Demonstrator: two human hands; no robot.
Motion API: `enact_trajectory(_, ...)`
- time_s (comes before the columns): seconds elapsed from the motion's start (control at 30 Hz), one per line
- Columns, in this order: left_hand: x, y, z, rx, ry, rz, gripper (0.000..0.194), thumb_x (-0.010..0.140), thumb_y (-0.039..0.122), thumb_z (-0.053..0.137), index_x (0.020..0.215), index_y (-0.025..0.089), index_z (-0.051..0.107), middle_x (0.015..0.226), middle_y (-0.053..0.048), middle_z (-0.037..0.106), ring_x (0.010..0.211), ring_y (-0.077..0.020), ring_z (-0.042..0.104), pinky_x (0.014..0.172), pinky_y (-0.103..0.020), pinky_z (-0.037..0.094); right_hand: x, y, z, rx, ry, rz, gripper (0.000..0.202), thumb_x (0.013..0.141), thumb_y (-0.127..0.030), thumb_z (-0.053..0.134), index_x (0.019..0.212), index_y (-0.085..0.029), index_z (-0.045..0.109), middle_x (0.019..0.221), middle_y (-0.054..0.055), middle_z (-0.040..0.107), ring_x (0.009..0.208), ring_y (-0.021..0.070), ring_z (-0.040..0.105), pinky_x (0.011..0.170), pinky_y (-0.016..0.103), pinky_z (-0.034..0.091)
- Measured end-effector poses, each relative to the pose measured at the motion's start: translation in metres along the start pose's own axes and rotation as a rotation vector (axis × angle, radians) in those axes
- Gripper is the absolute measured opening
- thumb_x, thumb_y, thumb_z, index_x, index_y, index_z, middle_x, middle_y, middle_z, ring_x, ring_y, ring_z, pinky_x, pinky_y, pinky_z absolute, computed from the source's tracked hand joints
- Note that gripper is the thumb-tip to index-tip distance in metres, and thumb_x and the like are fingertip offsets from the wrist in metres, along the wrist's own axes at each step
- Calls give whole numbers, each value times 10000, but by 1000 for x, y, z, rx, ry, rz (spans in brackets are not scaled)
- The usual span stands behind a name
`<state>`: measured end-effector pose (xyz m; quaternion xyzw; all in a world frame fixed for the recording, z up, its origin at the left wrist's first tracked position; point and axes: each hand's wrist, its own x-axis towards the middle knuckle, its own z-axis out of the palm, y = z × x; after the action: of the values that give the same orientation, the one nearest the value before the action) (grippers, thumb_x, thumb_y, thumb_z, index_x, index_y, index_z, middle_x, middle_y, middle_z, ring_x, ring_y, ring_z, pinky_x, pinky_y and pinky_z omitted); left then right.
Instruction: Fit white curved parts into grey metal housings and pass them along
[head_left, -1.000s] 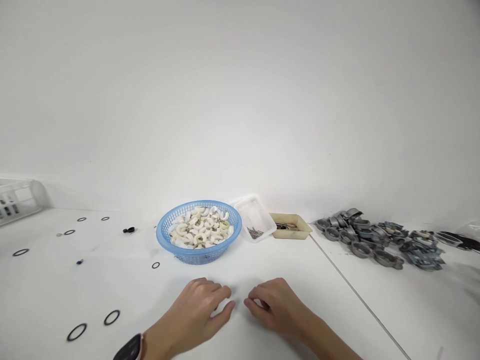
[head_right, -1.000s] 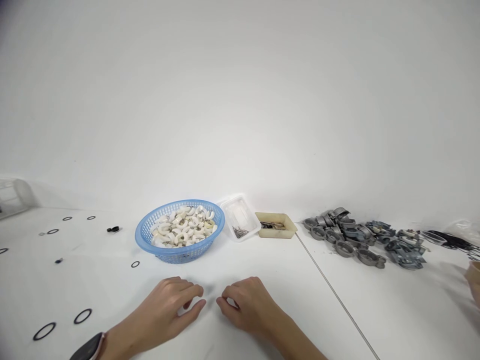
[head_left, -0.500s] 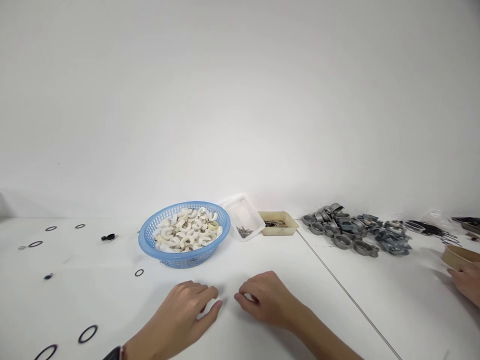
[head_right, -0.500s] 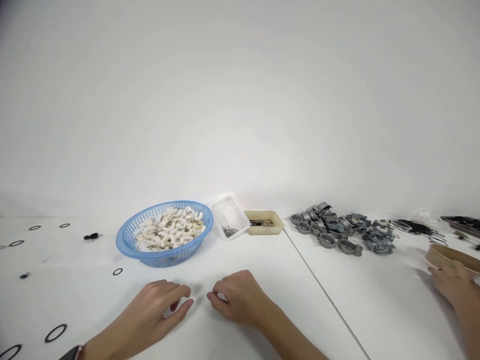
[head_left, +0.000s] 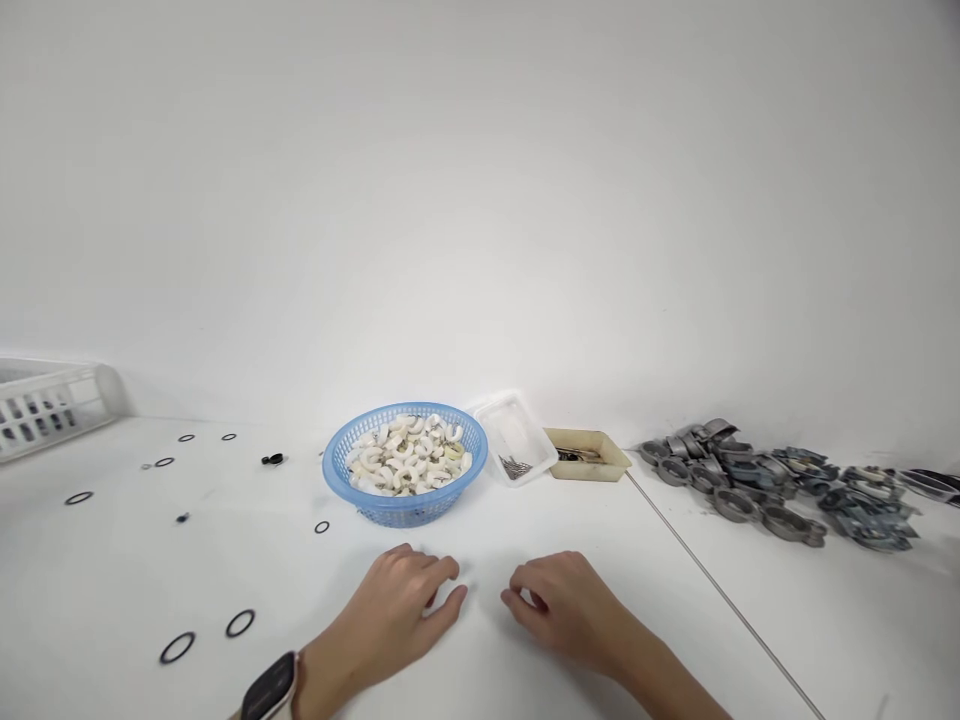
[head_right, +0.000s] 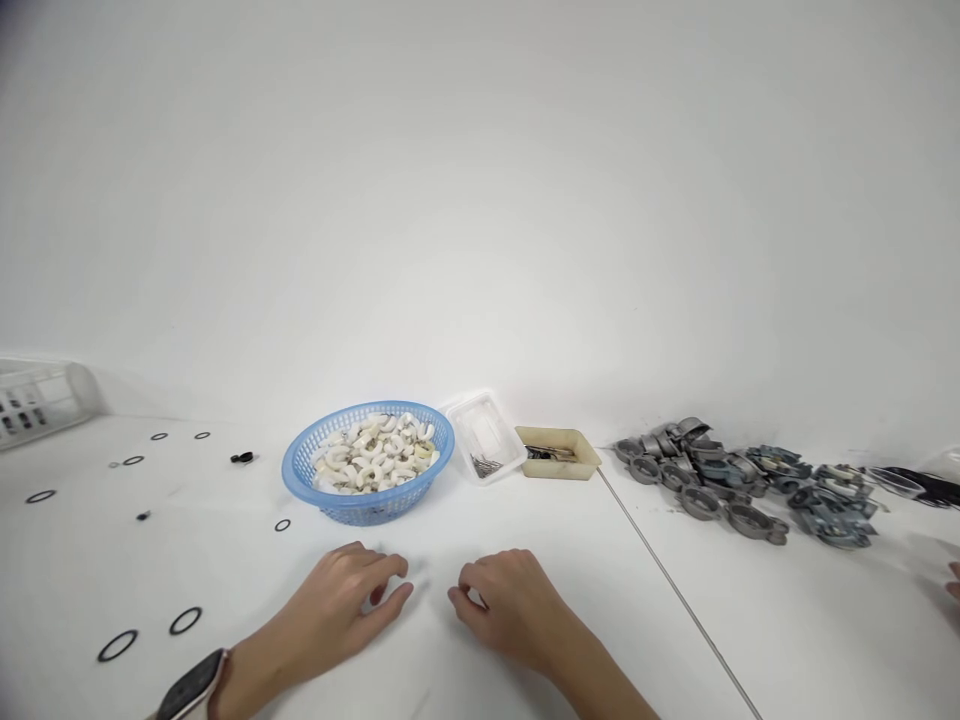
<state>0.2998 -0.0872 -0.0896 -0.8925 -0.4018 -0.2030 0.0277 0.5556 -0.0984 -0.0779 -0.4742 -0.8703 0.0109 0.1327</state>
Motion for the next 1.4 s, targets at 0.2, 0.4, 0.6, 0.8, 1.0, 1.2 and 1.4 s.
enact_trajectory(0.2,1,-7,6,-33,79,-83,217,1016,334,466,941,211,628,638,29,608,641,-183,600,923,-420,463,2,1,8,-1,34,6,254,931,-247,562,687,-201,616,681,-21,683,598,111,553,576,256,258)
enact_trajectory(0.4,4,1,-1,-259,3,-204,156,980,352,537,966,247,650,692,51,640,753,-177,657,1222,-599,183,1,5,14,23,55,-9,289,955,-255,540,680,-196,604,657,-24,654,596,111,543,583,263,270)
enact_trajectory(0.6,8,9,-10,-382,-58,-266,187,973,391,530,908,265,650,766,49,668,925,-197,662,1236,-653,14,2,1,25,27,70,-97,292,923,-217,521,632,-189,506,590,-41,615,550,96,463,637,269,288)
enact_trajectory(0.8,7,8,-12,-468,-30,-291,219,977,386,496,903,253,654,810,33,684,936,-208,666,1230,-676,28,4,4,26,26,92,-87,307,929,-209,517,624,-183,491,572,-37,589,524,91,412,622,276,275)
enact_trajectory(1.0,8,11,-15,-444,32,-230,192,981,357,533,891,248,663,788,38,698,909,-195,682,1254,-630,95,4,5,30,11,88,-105,318,935,-209,510,620,-183,488,559,-47,567,512,89,395,618,277,283)
enact_trajectory(1.2,8,5,-13,-475,19,-253,206,988,359,504,887,259,653,800,42,694,861,-181,682,1272,-590,81,2,3,30,37,72,-128,286,941,-220,506,662,-196,566,598,-37,625,536,99,476,637,273,313)
enact_trajectory(1.4,8,4,-11,-468,27,-256,214,989,353,503,871,251,650,769,44,675,835,-173,672,1268,-602,66,2,2,26,60,71,-114,219,937,-225,524,758,-216,652,631,-35,662,545,111,514,631,265,330)
